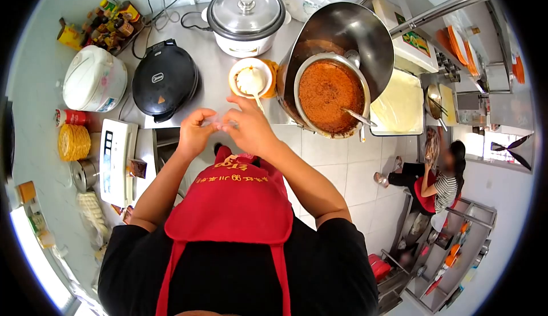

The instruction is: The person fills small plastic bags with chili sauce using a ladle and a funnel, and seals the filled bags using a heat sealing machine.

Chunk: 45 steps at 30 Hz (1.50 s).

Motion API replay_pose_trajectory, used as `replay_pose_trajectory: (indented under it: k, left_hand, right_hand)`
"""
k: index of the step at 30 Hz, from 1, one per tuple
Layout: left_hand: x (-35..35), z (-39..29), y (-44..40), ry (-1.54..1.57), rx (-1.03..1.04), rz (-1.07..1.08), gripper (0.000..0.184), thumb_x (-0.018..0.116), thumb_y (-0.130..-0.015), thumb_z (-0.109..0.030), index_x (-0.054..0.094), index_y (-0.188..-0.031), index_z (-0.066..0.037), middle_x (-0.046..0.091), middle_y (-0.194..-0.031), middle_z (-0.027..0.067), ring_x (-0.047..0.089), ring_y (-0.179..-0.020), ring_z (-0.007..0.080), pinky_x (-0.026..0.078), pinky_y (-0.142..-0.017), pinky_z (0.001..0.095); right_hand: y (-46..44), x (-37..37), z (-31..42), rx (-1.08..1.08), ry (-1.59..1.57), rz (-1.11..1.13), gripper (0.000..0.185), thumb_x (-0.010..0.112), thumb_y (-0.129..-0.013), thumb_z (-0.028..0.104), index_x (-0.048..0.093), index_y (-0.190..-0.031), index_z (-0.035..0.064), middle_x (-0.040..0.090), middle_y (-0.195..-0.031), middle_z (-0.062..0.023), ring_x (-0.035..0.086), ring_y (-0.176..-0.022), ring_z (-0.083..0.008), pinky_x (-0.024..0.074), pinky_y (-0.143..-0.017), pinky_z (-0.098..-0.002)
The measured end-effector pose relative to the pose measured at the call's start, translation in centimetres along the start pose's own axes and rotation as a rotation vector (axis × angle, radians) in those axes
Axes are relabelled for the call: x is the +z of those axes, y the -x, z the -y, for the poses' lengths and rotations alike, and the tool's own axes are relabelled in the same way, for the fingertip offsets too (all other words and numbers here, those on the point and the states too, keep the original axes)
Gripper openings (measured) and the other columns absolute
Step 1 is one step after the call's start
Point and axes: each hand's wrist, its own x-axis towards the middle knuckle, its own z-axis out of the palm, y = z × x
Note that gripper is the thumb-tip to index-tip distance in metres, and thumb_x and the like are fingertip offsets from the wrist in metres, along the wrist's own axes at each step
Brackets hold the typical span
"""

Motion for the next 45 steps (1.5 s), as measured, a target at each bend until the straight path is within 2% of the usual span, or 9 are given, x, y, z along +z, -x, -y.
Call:
replay_pose_trajectory:
  k: [4,6,10,13,17,21,27,40,45]
  left_hand:
    - [0.4,4.2,-0.9,0.383,-0.162,0.066,0.026,0.078,-0.078,0.003,0.064,-0.099,-0.003,0.067,-0.088,0.0008,0.059,-0.079,0.0071,0.049,-0.071,0.0229]
    - [0.5,5.2,-0.9,0.37,-0.179,0.06,0.023,0.077,-0.079,0.005,0.063,-0.095,-0.003,0.066,-0.086,-0.0007,0.058,-0.077,0.0063,0.049,-0.069,0.0219]
    - [0.1,6.7,-1.7,0.385,-0.24,0.063,0.024,0.077,-0.079,0.005,0.06,-0.094,-0.003,0.064,-0.086,-0.001,0.057,-0.077,0.0067,0.049,-0.069,0.022]
    - [-0.1,6.7,-1.9,0.394,-0.256,0.073,0.024,0.077,-0.078,0.006,0.06,-0.093,-0.003,0.064,-0.086,-0.0006,0.058,-0.077,0.0067,0.049,-0.069,0.022]
    - [-0.3,7.1,-2.4,0.322,-0.238,0.088,0.026,0.078,-0.077,0.006,0.06,-0.093,-0.003,0.064,-0.085,-0.0006,0.057,-0.076,0.0063,0.049,-0.068,0.022]
    - [-0.8,7.2,-2.3,0.306,-0.261,0.07,0.027,0.079,-0.076,0.005,0.06,-0.092,-0.004,0.064,-0.084,-0.0013,0.056,-0.074,0.0053,0.048,-0.067,0.0214]
    - [-1.9,7.7,-1.7,0.187,-0.295,0.06,0.025,0.08,-0.077,0.002,0.06,-0.091,-0.004,0.063,-0.082,-0.0024,0.054,-0.073,0.0045,0.046,-0.065,0.0211]
    - [-2.6,7.7,-3.9,0.142,-0.226,0.068,0.023,0.077,-0.079,0.005,0.059,-0.09,-0.006,0.064,-0.083,-0.002,0.055,-0.074,0.005,0.047,-0.067,0.021]
    - [-2.6,8.8,-5.5,0.162,-0.163,0.042,0.023,0.079,-0.079,0.001,0.059,-0.089,-0.004,0.062,-0.081,-0.0027,0.053,-0.072,0.0048,0.046,-0.065,0.0216]
  right_hand:
    - [1.3,1.0,-0.5,0.112,-0.352,-0.341,0.021,0.072,-0.084,0.016,0.067,-0.102,0.0061,0.058,-0.126,-0.0165,0.056,-0.118,-0.0328,0.0451,-0.097,-0.0426]
    - [3.4,3.1,-4.8,0.61,-0.539,-0.5,0.026,0.068,-0.089,0.023,0.064,-0.105,0.0028,0.064,-0.115,-0.0136,0.061,-0.11,-0.0289,0.0497,-0.089,-0.039]
    - [5.1,7.4,-13.8,0.895,-0.324,-0.506,0.041,0.061,-0.094,0.038,0.061,-0.111,0.0002,0.066,-0.104,-0.012,0.065,-0.098,-0.0278,0.0529,-0.081,-0.0389]
    - [3.2,8.2,-16.6,1.275,-0.927,-0.417,0.056,0.045,-0.098,0.057,0.054,-0.107,0.0019,0.065,-0.094,-0.0134,0.063,-0.08,-0.0241,0.0539,-0.069,-0.0398]
    - [2.4,8.6,-20.5,1.354,-1.428,-0.236,0.06,0.046,-0.096,0.062,0.055,-0.105,0.0038,0.064,-0.088,-0.0103,0.06,-0.069,-0.0195,0.0515,-0.059,-0.0311]
    - [1.0,8.1,-20.1,1.338,-1.534,-0.207,0.052,0.041,-0.102,0.054,0.058,-0.102,0.0043,0.047,-0.066,0.0019,0.041,-0.054,-0.0089,0.0353,-0.048,-0.0221]
    - [1.2,9.4,-20.1,1.161,-1.371,-0.3,0.039,0.05,-0.101,0.044,0.057,-0.091,0.0068,0.029,-0.06,0.0063,0.025,-0.047,-0.0059,0.0216,-0.041,-0.0229]
    - [1.9,9.8,-15.6,0.902,-0.776,-0.489,0.034,0.046,-0.103,0.035,0.055,-0.085,0.007,0.041,-0.063,0.0045,0.035,-0.054,-0.0066,0.0285,-0.047,-0.026]
    - [2.7,9.1,-14.5,0.742,-0.59,-0.55,0.04,0.046,-0.103,0.039,0.058,-0.09,0.003,0.056,-0.079,-0.003,0.05,-0.075,-0.0123,0.0431,-0.069,-0.0288]
